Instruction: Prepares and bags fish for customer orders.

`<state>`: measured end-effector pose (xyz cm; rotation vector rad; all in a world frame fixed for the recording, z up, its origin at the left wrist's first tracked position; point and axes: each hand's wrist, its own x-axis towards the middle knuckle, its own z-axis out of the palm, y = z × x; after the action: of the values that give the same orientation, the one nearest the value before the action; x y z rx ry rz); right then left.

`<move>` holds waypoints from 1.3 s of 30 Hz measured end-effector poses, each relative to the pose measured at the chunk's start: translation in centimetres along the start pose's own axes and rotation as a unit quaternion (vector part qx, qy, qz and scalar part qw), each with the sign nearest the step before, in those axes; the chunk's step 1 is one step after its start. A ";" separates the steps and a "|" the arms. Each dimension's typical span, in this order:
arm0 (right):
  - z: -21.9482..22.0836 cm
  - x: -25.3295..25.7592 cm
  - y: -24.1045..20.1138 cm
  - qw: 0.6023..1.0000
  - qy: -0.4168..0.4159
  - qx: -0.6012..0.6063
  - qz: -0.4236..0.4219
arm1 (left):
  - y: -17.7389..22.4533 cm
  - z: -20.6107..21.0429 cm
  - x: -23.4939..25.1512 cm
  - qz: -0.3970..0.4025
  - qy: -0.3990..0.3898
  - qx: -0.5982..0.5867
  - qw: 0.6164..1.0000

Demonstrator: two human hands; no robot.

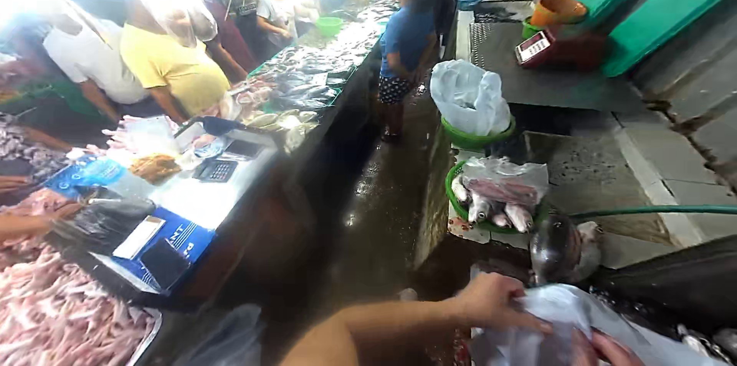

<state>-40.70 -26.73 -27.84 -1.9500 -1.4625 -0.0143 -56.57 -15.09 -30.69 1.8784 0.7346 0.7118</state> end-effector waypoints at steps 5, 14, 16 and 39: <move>2.2 -1.9 -2.2 0.996 -0.043 0.061 -0.050 | -2.3 -2.9 -3.5 -0.093 -0.030 -0.099 0.990; 4.7 -2.6 -4.7 0.999 -0.041 0.035 0.001 | -3.8 -4.7 -4.2 -0.172 -0.015 -0.270 0.947; 5.8 -2.5 -5.6 0.998 -0.043 0.032 0.012 | -4.6 -5.9 -4.7 -0.190 -0.008 -0.284 0.940; 19.7 -9.8 0.0 0.902 -0.287 -0.034 0.320 | -14.7 -23.4 -12.1 -0.330 0.205 -0.528 0.755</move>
<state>-51.76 -24.62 -46.75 -2.5376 -1.0689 0.8783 -84.44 -5.64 -37.51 0.3614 0.9131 0.8106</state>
